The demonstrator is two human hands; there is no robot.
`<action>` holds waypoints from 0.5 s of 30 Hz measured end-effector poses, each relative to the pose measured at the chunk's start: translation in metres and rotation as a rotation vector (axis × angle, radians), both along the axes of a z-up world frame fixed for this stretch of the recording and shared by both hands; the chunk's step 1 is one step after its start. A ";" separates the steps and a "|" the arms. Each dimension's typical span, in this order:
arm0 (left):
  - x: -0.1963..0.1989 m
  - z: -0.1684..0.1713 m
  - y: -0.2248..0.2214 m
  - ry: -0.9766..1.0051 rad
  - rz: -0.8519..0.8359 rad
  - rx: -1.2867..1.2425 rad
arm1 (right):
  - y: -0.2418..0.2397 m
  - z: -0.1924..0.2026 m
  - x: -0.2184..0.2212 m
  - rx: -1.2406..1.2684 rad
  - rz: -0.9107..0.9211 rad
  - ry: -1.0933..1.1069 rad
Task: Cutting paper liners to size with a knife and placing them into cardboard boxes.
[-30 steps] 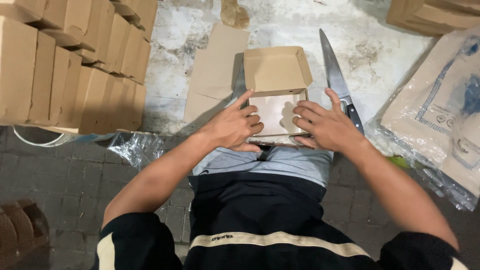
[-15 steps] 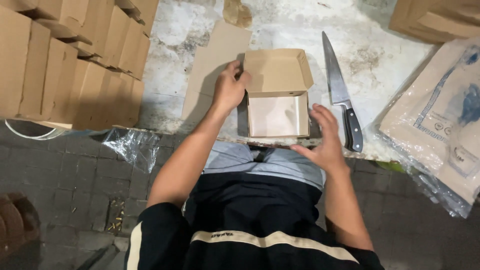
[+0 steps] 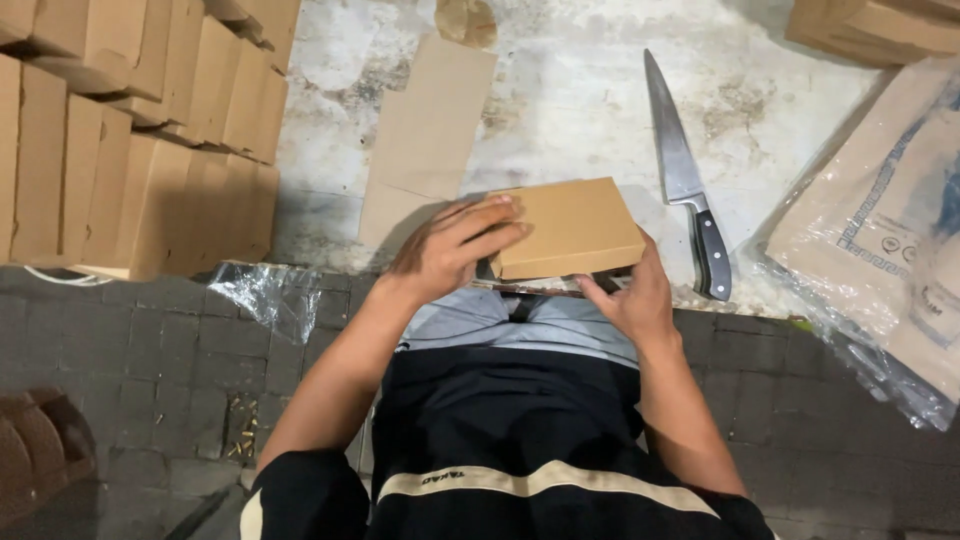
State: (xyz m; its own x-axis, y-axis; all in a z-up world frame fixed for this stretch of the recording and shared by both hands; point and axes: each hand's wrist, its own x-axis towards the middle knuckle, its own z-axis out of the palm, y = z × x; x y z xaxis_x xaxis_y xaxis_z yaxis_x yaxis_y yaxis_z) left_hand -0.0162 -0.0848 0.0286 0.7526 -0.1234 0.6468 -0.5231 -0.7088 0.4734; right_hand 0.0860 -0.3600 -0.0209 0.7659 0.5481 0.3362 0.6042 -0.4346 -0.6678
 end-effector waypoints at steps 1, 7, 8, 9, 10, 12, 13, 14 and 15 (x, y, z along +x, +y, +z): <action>-0.002 -0.004 0.001 0.003 0.005 -0.003 | 0.000 -0.001 -0.001 -0.003 0.005 0.003; -0.010 -0.033 -0.002 -0.030 0.011 0.170 | -0.002 -0.002 -0.006 0.129 -0.012 0.096; -0.012 -0.032 -0.002 0.005 -0.012 0.162 | -0.001 -0.001 -0.007 0.146 -0.001 0.103; -0.013 -0.031 -0.002 0.038 -0.034 0.156 | 0.001 0.000 -0.007 0.164 0.012 0.108; -0.014 -0.027 -0.003 0.042 -0.037 0.154 | -0.001 -0.001 -0.003 0.163 0.009 0.111; -0.018 -0.019 -0.003 0.067 -0.034 0.149 | -0.003 -0.004 0.006 0.178 0.155 -0.104; -0.018 -0.015 -0.005 0.065 -0.021 0.155 | -0.002 0.004 0.002 0.186 0.167 -0.107; -0.019 -0.010 -0.005 0.045 -0.011 0.139 | -0.001 0.013 -0.003 0.225 0.168 -0.154; -0.020 -0.005 -0.005 0.020 0.013 0.125 | 0.004 0.022 -0.003 0.270 0.182 -0.205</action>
